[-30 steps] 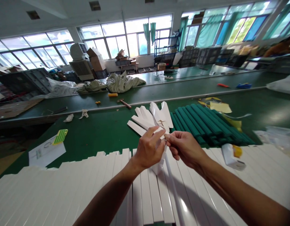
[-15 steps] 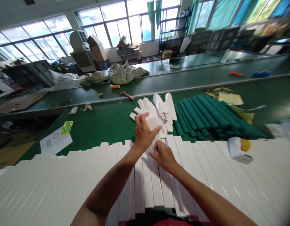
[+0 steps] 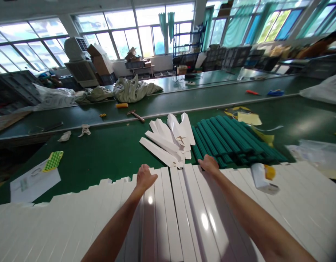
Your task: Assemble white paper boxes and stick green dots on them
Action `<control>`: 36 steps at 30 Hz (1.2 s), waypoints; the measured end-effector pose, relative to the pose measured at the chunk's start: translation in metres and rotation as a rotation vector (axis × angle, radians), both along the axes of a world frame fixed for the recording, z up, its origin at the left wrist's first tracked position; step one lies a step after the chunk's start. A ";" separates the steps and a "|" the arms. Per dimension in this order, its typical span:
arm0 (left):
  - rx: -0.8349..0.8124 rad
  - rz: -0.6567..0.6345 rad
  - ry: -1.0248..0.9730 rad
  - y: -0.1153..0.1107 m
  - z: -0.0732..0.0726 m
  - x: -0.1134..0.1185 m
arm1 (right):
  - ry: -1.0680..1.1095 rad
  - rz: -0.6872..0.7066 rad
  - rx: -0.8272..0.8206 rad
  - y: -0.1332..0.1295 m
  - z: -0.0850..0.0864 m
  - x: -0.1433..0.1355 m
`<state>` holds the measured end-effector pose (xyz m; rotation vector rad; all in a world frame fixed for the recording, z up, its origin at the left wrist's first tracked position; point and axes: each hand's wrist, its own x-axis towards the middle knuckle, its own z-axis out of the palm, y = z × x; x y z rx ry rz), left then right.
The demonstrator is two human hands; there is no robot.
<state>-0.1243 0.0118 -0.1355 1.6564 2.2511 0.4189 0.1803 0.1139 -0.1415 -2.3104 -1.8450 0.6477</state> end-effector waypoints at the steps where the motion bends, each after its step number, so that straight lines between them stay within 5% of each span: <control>1: -0.002 -0.041 0.031 -0.004 -0.004 0.001 | -0.008 0.012 -0.050 0.009 -0.006 0.001; 5: -0.003 -0.187 0.284 0.001 -0.006 0.001 | -0.023 0.068 -0.182 0.033 -0.022 0.001; 10: -0.015 -0.353 0.384 0.067 -0.001 0.004 | -0.044 0.091 -0.207 0.042 -0.028 0.000; 14: -0.068 -0.634 0.350 0.120 -0.009 0.020 | -0.036 0.087 -0.156 0.041 -0.015 0.004; 19: -0.090 -0.783 0.315 0.139 -0.002 0.026 | -0.054 -0.030 0.069 0.023 0.017 0.015; 24: 0.066 -0.716 0.264 0.120 0.056 0.009 | 0.257 -0.109 0.451 -0.040 0.032 0.002; 28: 0.392 -0.420 0.052 0.070 0.105 0.032 | 0.531 0.221 0.575 -0.084 0.032 -0.056; 32: 0.644 -0.230 -0.369 0.013 0.124 0.078 | 0.631 0.421 0.687 -0.099 0.035 -0.110; 36: 0.557 -0.383 -0.522 -0.009 0.132 0.092 | 0.796 0.497 0.622 -0.099 0.045 -0.110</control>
